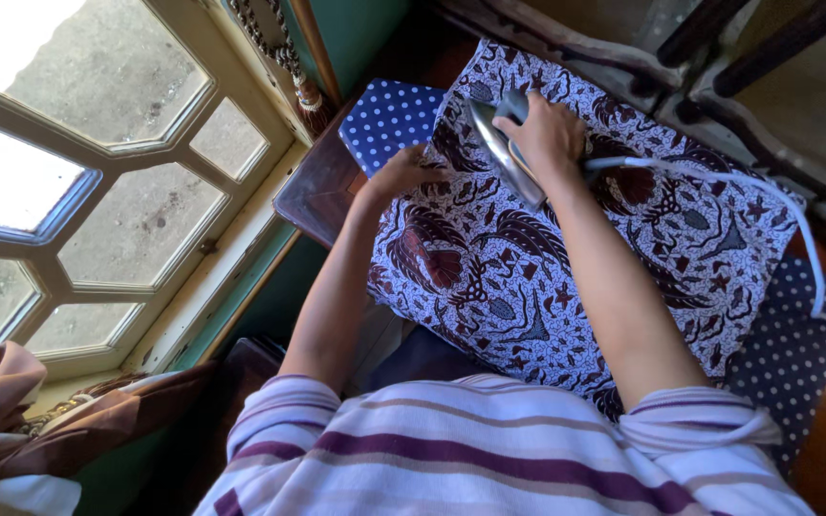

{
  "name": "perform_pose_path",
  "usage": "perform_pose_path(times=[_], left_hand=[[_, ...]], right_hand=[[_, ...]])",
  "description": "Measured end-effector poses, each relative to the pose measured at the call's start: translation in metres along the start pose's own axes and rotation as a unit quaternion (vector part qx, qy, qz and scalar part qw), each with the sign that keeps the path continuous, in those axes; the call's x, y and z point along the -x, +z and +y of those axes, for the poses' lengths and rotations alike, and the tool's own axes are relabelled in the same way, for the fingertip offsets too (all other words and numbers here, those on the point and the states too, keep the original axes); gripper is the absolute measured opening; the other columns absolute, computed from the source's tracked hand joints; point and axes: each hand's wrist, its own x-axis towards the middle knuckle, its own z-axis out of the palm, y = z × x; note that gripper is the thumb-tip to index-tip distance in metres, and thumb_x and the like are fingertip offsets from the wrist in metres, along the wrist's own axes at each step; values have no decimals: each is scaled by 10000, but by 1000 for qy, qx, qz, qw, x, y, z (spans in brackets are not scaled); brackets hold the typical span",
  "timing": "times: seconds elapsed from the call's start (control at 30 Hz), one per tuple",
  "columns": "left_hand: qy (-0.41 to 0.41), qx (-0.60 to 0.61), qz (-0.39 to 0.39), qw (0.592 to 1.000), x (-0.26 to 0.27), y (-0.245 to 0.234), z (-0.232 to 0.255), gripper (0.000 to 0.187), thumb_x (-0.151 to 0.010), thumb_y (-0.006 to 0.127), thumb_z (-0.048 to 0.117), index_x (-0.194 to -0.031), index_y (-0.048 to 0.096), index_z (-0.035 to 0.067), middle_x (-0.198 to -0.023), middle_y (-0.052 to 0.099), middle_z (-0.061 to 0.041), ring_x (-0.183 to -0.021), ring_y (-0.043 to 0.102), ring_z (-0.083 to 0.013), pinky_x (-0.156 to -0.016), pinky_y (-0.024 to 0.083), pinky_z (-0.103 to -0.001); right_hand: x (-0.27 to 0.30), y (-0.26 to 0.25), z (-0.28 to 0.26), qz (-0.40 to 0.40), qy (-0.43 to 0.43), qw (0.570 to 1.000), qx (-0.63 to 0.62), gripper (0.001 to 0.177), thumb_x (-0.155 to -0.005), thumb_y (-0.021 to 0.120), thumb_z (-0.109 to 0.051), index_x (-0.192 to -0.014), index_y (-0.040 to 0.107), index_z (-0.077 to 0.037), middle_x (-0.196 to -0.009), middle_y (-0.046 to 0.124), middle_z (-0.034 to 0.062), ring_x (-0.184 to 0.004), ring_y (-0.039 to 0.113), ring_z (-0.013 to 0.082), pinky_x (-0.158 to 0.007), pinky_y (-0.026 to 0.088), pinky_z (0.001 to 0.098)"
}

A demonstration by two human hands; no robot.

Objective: The person irons a patterned cloth on an ironing board using an iron, then folds the cloth and places it on a stack.

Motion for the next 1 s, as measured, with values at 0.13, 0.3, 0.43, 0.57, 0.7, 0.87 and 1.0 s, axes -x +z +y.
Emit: perform_pose_path(times=[0.13,0.3,0.43,0.57,0.7,0.87,1.0], left_hand=[[-9,53,-28,998,7,-14,23,1079,-746,860,442,-1538,318,-50,-1569,399,-263,-1465,394,-348,-1228,296,-426],[-85,99,-56,990,26,-17,47,1228,-700,849,528,-1576,198,-32,-1626,257,-269,-1519,290,-375,-1234,229,-491],[-78,56,-33,995,31,-19,54,1152,-728,821,517,-1577,255,-18,-1634,286,-246,-1523,264,-381,-1222,205,-513],[-81,93,-23,992,27,-18,35,1125,-758,811,529,-1570,253,-13,-1634,274,-245,-1511,281,-377,-1217,246,-512],[-35,18,40,998,10,-39,-20,836,-792,859,432,-1442,537,15,-1449,546,-230,-1333,532,-331,-1124,415,-460],[36,115,154,981,7,-65,-75,393,-837,805,216,-1125,773,-51,-975,782,-158,-834,750,-219,-777,625,-348],[-46,89,200,975,49,-63,-40,349,-935,781,295,-1137,686,27,-946,755,-74,-805,742,-155,-740,603,-275]], right_hand=[[0,2,1,13,39,999,-2,523,-835,793,-604,-1085,720,-149,-792,717,72,-671,642,219,-719,459,418],[-2,5,7,36,57,998,-3,515,-817,808,-607,-1042,731,-151,-798,717,85,-681,643,220,-742,447,411],[0,4,9,6,72,997,-5,521,-857,786,-604,-1078,721,-137,-829,731,87,-714,671,235,-780,462,412],[3,2,10,33,67,997,-7,540,-820,811,-596,-1087,719,-135,-834,732,105,-736,673,246,-768,457,422],[12,-14,3,13,40,998,-37,524,-801,791,-591,-1104,713,-171,-866,736,88,-706,683,230,-680,491,396],[64,-48,-27,-178,-89,978,-57,442,-846,717,-609,-979,721,-188,-769,692,2,-585,599,144,-526,453,347],[86,-47,-53,-231,-235,944,32,538,-909,602,-716,-944,664,-183,-576,529,-23,-433,438,104,-424,349,267]])
